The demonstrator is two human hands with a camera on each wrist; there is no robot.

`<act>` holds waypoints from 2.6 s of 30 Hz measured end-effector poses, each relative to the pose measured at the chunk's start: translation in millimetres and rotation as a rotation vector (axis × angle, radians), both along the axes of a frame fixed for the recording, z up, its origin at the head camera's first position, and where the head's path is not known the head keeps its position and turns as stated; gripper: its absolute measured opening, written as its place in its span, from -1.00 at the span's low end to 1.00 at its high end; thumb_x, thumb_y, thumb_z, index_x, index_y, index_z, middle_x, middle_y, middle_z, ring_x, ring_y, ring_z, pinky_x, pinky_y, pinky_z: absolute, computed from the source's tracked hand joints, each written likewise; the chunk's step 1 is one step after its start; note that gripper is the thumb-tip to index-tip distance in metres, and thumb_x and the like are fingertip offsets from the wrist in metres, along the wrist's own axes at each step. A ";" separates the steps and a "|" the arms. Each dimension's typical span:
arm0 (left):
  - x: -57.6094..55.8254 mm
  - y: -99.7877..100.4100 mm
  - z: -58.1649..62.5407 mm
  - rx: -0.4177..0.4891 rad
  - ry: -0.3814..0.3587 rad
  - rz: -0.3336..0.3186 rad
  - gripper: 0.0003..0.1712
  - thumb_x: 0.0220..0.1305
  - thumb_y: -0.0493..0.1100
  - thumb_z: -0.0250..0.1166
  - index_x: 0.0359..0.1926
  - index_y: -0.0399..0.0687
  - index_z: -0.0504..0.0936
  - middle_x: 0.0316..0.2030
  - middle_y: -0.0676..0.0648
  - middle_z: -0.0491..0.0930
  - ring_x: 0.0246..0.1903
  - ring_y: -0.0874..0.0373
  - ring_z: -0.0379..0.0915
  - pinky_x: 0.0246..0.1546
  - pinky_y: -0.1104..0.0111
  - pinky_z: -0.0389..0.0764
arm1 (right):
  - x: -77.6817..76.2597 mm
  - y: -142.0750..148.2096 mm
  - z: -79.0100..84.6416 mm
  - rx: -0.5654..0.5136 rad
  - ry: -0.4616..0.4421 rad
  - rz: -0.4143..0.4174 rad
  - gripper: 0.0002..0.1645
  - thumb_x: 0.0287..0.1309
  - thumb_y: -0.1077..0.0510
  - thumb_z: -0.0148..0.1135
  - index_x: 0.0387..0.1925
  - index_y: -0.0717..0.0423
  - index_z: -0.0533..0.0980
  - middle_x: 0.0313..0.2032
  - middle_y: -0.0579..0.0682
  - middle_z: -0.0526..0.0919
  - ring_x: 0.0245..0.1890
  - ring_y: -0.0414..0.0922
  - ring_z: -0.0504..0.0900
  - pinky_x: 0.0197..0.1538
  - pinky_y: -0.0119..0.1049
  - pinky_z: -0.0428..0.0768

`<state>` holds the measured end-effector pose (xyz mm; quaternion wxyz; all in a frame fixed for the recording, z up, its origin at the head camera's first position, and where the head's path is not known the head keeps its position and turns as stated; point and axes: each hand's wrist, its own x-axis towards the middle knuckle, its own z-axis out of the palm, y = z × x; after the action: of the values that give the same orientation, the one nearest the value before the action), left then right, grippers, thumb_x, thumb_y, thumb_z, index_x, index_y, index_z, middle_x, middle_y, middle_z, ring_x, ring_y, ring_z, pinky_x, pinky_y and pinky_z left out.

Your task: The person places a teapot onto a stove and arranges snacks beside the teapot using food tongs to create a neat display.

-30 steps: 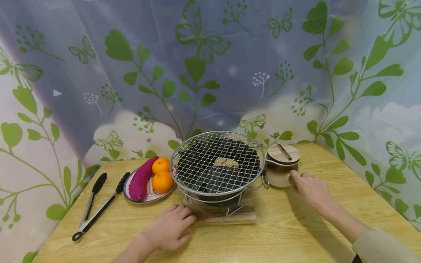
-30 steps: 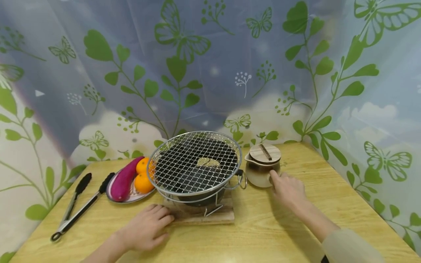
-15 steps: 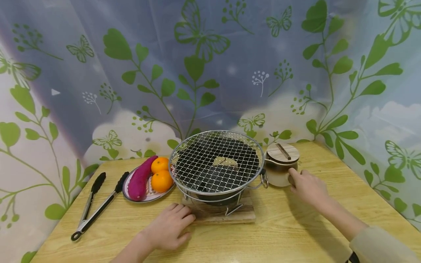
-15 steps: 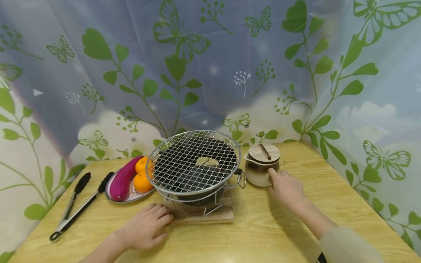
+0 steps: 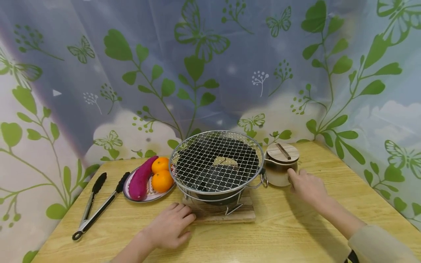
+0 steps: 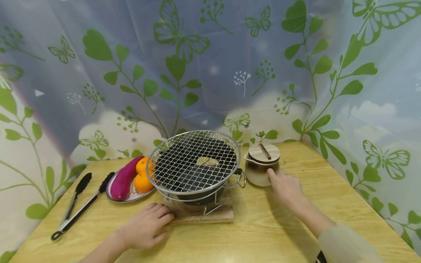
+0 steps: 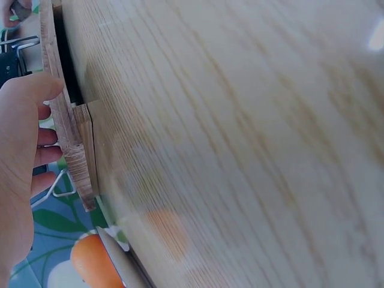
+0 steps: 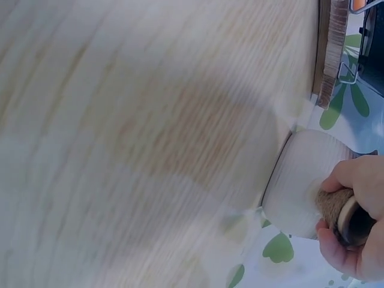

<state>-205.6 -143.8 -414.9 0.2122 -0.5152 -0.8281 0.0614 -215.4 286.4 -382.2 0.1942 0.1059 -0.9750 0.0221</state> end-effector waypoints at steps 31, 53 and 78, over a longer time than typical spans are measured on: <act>0.1 -1.2 0.9 -0.007 0.000 0.008 -0.61 0.05 0.14 0.23 -0.17 0.05 0.47 -0.23 0.02 0.43 -0.17 0.11 0.39 -0.08 0.21 0.42 | 4.0 25.6 11.5 -0.016 0.173 0.127 -0.66 -0.09 0.32 0.18 -0.41 0.00 0.20 -0.65 -0.06 0.21 -0.75 -0.15 0.21 -0.79 -0.28 0.16; 2.6 0.6 -0.5 -0.039 -0.017 0.041 -0.56 0.07 0.16 0.21 -0.12 0.03 0.45 -0.17 0.00 0.43 -0.11 0.08 0.39 -0.08 0.21 0.44 | 14.8 34.3 98.8 0.021 0.160 0.091 -0.64 -0.03 0.24 0.21 -0.14 0.05 0.36 -0.54 0.00 0.41 -0.71 -0.13 0.28 -0.74 -0.29 0.17; 1.5 0.4 1.7 -0.011 -0.012 0.016 -0.61 0.07 0.13 0.22 -0.17 0.02 0.45 -0.22 0.01 0.42 -0.15 0.09 0.39 -0.09 0.22 0.45 | 15.5 8.3 168.3 0.040 0.124 0.148 -0.66 0.06 0.18 0.22 -0.09 -0.06 0.43 -0.38 0.00 0.55 -0.57 -0.12 0.45 -0.63 -0.21 0.33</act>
<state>-204.0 -143.4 -413.2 0.2038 -0.5100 -0.8332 0.0644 -199.9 294.7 -213.9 0.2498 0.1825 -0.9509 0.0103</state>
